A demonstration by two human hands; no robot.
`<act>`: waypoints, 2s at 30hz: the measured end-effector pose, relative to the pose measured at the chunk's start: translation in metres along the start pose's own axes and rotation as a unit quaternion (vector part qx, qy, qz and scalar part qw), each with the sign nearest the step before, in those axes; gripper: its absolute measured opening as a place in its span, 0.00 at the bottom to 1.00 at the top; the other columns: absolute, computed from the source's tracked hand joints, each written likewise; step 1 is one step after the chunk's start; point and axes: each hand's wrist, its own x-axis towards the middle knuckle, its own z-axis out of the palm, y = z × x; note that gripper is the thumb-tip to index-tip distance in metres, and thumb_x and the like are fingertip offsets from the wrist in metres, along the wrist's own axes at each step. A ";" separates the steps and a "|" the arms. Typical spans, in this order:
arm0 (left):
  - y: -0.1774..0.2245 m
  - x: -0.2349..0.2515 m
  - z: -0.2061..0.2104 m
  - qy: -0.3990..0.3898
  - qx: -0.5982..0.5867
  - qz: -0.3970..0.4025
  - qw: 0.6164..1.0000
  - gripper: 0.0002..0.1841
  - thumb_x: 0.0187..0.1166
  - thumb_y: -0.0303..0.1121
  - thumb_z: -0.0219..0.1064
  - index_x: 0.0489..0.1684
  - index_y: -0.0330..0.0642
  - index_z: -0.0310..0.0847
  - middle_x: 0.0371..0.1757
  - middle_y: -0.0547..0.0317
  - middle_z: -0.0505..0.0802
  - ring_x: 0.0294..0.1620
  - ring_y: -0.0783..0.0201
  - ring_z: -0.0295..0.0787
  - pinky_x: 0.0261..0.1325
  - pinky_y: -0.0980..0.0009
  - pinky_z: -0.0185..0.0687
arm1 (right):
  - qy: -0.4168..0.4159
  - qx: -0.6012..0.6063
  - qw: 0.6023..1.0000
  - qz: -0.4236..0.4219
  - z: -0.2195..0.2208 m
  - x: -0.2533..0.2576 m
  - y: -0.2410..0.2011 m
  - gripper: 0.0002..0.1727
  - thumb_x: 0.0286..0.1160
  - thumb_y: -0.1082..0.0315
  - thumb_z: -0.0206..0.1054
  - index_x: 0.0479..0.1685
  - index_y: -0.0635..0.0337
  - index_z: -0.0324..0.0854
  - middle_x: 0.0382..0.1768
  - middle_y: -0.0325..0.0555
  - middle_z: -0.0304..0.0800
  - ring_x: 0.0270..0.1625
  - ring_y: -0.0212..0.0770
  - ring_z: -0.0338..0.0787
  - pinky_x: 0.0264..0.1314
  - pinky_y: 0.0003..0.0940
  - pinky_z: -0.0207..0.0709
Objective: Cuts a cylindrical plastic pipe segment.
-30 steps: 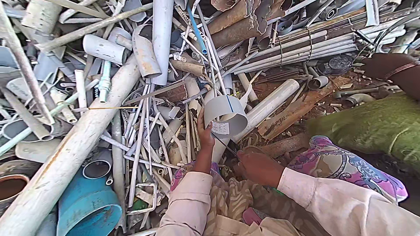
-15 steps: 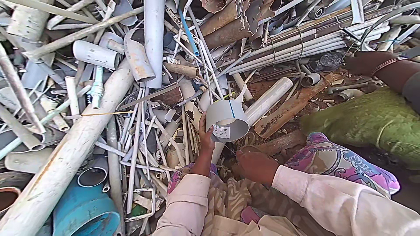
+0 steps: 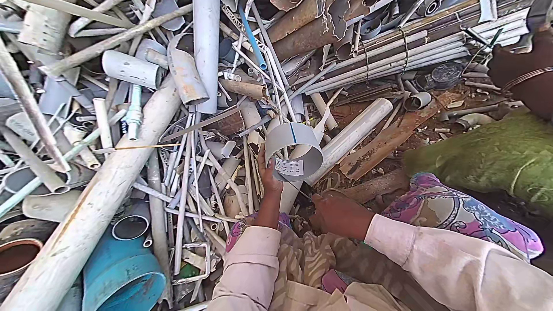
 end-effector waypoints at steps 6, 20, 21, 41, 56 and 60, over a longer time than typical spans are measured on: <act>0.000 -0.008 0.006 -0.025 0.003 -0.028 0.999 0.40 0.72 0.36 0.56 0.88 0.35 0.46 0.73 0.46 0.78 0.64 0.67 0.82 0.68 0.67 0.80 | 0.007 -0.023 1.000 0.007 0.000 0.001 0.003 0.24 0.94 0.64 0.51 0.80 0.69 0.63 0.62 0.69 0.84 0.67 0.68 0.87 0.63 0.64 0.79; -0.008 -0.011 0.016 0.034 0.019 -0.011 0.999 0.39 0.75 0.35 0.53 0.90 0.34 0.44 0.78 0.43 0.73 0.70 0.63 0.77 0.71 0.66 0.76 | 0.013 0.023 0.999 0.029 0.011 0.009 -0.005 0.21 0.90 0.66 0.55 0.74 0.68 0.64 0.60 0.68 0.84 0.66 0.67 0.87 0.62 0.63 0.81; -0.007 -0.010 0.015 0.032 0.017 -0.011 0.999 0.39 0.75 0.36 0.54 0.90 0.34 0.44 0.78 0.42 0.73 0.71 0.62 0.77 0.71 0.66 0.76 | 0.013 0.022 0.999 0.025 0.008 0.009 -0.004 0.22 0.90 0.65 0.55 0.75 0.68 0.64 0.60 0.69 0.84 0.66 0.67 0.87 0.61 0.63 0.81; -0.012 -0.015 0.013 -0.040 0.026 -0.006 0.999 0.46 0.68 0.40 0.63 0.89 0.31 0.45 0.78 0.43 0.74 0.69 0.67 0.79 0.71 0.68 0.77 | -0.005 0.017 1.000 0.016 0.001 0.004 0.009 0.22 0.90 0.66 0.56 0.75 0.70 0.66 0.58 0.69 0.84 0.62 0.68 0.88 0.59 0.66 0.80; -0.002 -0.001 0.005 0.010 0.014 0.005 1.000 0.42 0.72 0.40 0.59 0.89 0.35 0.47 0.77 0.47 0.75 0.70 0.66 0.78 0.71 0.67 0.77 | -0.002 0.018 1.000 -0.009 -0.005 0.007 0.003 0.23 0.93 0.63 0.53 0.79 0.69 0.65 0.60 0.69 0.84 0.64 0.67 0.87 0.62 0.64 0.79; -0.004 -0.006 0.006 -0.027 0.021 0.001 0.999 0.41 0.71 0.37 0.59 0.88 0.31 0.47 0.77 0.43 0.76 0.69 0.66 0.79 0.71 0.68 0.77 | 0.006 0.008 1.000 -0.011 -0.008 0.006 0.008 0.23 0.94 0.64 0.51 0.79 0.69 0.66 0.61 0.69 0.84 0.66 0.67 0.86 0.63 0.65 0.78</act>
